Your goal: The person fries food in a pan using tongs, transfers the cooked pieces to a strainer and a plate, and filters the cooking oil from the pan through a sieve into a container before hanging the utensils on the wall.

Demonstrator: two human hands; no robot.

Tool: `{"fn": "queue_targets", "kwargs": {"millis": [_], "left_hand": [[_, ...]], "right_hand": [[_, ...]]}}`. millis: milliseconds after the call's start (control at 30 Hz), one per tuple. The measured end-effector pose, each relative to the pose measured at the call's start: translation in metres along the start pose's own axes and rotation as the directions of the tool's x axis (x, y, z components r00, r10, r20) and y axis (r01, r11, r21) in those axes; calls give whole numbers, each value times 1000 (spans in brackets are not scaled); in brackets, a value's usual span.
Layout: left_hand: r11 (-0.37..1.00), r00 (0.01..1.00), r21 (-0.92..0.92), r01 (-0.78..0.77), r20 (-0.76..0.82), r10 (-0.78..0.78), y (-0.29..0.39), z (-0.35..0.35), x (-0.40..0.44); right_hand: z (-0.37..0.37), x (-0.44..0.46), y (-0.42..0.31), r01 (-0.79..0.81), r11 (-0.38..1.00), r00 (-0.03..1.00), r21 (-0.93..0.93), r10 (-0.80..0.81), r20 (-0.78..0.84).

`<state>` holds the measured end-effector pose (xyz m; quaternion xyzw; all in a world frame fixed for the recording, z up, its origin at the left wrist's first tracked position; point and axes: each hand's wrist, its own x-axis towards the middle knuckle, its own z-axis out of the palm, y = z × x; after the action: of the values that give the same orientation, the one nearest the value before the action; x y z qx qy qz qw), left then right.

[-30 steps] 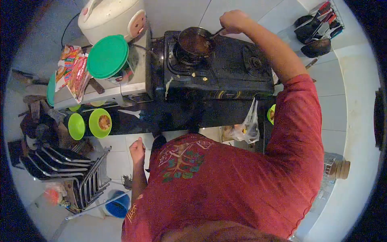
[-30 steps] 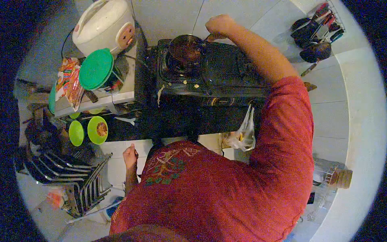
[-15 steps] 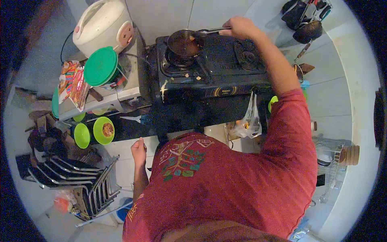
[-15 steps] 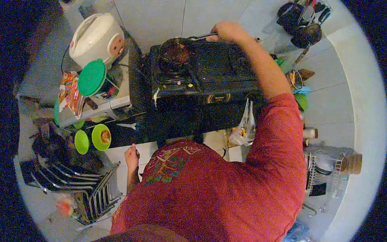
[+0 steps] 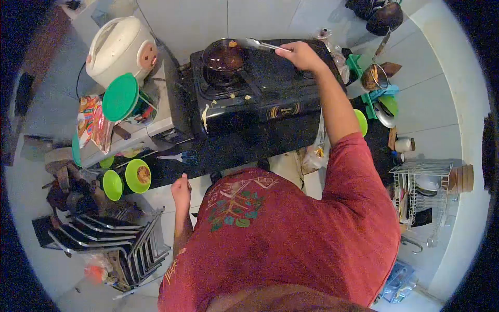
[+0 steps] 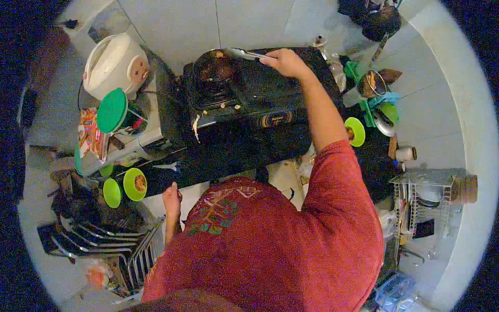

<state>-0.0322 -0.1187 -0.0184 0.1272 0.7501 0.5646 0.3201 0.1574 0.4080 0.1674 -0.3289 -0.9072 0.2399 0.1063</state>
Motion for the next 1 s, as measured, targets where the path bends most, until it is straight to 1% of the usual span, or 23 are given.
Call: {"fn": "queue_targets", "kwargs": {"millis": [33,67,133,167,200,267,300,333,367,400,433,467,500,533,567,600,633,667,733,800,867,933,1000], "left_hand": [[1000,1000,4,-5,6,5,1,2,2],[1000,1000,-7,1,5,-1,3,4,3],[1000,1000,-15,4,11,-3,11,10,5],[1000,1000,-23,-7,24,7,15,12,5],[999,999,-32,-18,38,19,19,15,6],[999,996,-26,-47,71,49,13,15,14],[997,992,-22,-72,100,74,11,16,17],[997,990,-21,-78,119,80,21,23,15],[993,991,35,-117,76,114,32,30,11],[984,988,93,-155,41,152,41,39,10],[994,992,36,-106,74,103,35,40,16],[992,988,43,-115,111,109,30,43,20],[992,990,71,-103,107,95,31,47,23],[991,992,100,-91,97,81,31,52,25],[982,986,129,-137,110,123,30,57,27],[980,983,136,-144,132,127,33,63,27],[983,981,117,-142,146,124,39,71,25],[986,980,96,-137,159,121,44,78,24],[977,970,139,-162,207,132,52,90,21],[961,959,201,-189,249,137,59,106,16],[957,955,228,-181,271,117,62,124,16],[962,946,226,-153,315,76,62,141,15],[970,942,210,-126,331,51,57,159,16]], "right_hand": [[7,-3,5,46,999,998,13,-46,-47],[13,-5,10,41,999,998,14,-40,-55],[23,-11,13,17,982,997,189,-3,-73],[28,-13,15,-47,971,997,235,60,-51],[33,-14,17,-51,971,996,235,66,-59],[41,-16,23,-220,876,974,429,220,51],[38,-23,16,-273,817,961,507,259,99],[35,-29,11,-279,816,958,507,274,86],[33,-35,8,-316,680,945,661,285,158],[28,-41,10,-344,514,933,786,283,224],[24,-46,14,-345,508,928,790,312,204],[20,-51,20,-316,485,939,815,281,197],[15,-59,29,-287,461,950,840,248,189],[7,-68,41,-287,452,946,844,274,174],[-3,-77,53,-269,440,942,857,305,140],[-13,-87,63,-252,429,937,867,332,108],[-28,-102,73,-252,448,926,858,368,79],[-38,-115,103,-220,399,943,890,322,88],[-72,-154,127,-241,428,879,871,477,9],[-99,-192,189,-280,434,815,856,579,-27],[-137,-235,203,-321,634,699,704,660,-275],[-175,-277,230,-489,704,636,515,692,-342],[-192,-302,273,-526,700,546,483,713,-440]]}}
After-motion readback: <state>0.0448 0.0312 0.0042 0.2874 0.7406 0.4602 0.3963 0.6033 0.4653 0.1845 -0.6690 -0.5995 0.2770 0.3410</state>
